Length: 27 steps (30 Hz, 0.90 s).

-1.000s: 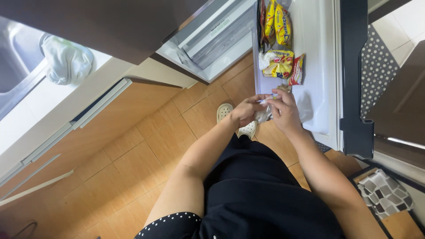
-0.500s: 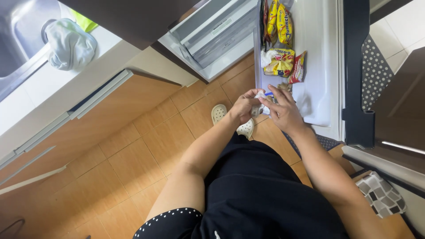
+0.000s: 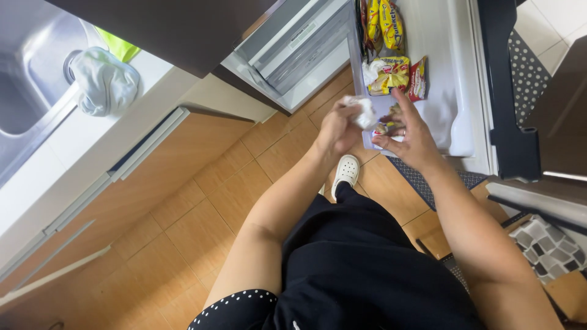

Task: Cleaning the inside of a refrigerator and organizing food items.

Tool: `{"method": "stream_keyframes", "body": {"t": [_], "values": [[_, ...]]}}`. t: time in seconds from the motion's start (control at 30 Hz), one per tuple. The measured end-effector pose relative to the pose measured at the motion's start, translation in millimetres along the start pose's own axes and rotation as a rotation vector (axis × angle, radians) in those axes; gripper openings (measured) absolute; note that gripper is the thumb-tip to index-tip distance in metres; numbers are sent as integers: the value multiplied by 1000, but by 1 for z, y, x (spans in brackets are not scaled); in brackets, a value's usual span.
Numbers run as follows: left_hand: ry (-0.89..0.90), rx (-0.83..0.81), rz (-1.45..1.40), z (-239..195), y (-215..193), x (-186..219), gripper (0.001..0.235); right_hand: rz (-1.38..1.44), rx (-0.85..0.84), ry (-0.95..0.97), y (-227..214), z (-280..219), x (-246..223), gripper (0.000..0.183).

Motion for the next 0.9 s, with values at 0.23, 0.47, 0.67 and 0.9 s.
{"method": "stream_keyframes", "body": {"t": [0.23,0.47,0.67,0.9], "values": [[-27,-334,473,26,45,-15,32,-562,90,-283,-14,-13,-61,55],[-283,-255,332,11,-10,-8,35,-1067,344,-427,-18,-60,-120,35],[-314,-190,698,53,-119,-79,31,-1315,522,-444,-30,-78,-147,26],[-84,-401,2211,23,-67,-106,27,-857,513,-287,-61,-86,-66,34]]}}
Point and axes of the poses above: each hand's wrist, its own z-axis towards the middle knuckle, its own y-axis out of the palm, x = y × z, the point moved 9 cm from there along z, towards the middle knuckle, and after that the axes turned 8 degrees about -x, right-handed, at the moved point
